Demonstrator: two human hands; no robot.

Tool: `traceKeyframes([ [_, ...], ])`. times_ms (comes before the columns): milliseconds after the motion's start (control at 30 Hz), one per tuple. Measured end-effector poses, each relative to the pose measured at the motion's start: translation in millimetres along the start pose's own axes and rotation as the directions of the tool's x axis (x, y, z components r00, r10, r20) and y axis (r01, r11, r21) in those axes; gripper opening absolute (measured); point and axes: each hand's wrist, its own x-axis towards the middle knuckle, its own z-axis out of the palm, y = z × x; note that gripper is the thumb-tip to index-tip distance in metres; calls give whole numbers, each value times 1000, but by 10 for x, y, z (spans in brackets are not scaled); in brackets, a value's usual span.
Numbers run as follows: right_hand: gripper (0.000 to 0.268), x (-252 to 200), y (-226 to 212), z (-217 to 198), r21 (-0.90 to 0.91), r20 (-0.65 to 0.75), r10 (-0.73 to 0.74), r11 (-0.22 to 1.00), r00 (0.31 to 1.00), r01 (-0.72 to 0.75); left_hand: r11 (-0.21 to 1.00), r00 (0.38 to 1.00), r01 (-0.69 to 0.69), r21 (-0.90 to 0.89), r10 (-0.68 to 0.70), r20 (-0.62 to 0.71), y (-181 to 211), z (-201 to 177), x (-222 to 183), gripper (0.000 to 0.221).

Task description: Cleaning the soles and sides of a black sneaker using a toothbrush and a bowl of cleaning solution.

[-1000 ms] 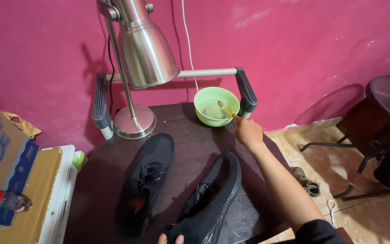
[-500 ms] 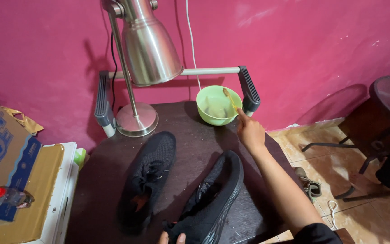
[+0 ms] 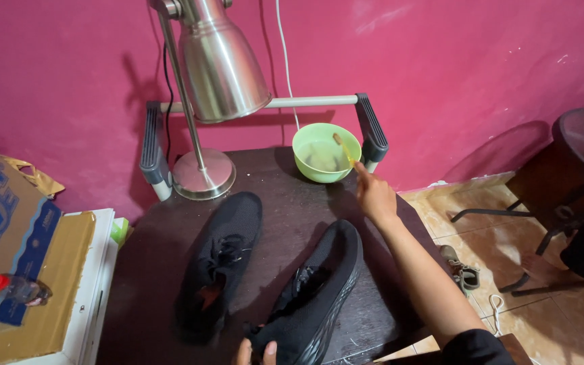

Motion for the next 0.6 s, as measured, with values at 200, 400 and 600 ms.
traceKeyframes([
  [200, 67, -44, -85, -108, -28, 138, 66, 998, 988, -63, 988, 999, 30, 148, -31, 8, 348, -145, 93, 35],
  [400, 58, -93, -33, -48, 108, -99, -80, 990, 992, 91, 998, 1000, 13, 67, -13, -14, 686, -233, 198, 35],
  [600, 65, -203, -175, -133, 30, 99, -49, 998, 994, 46, 994, 997, -76, 78, 75, 18, 627, -265, 192, 35],
])
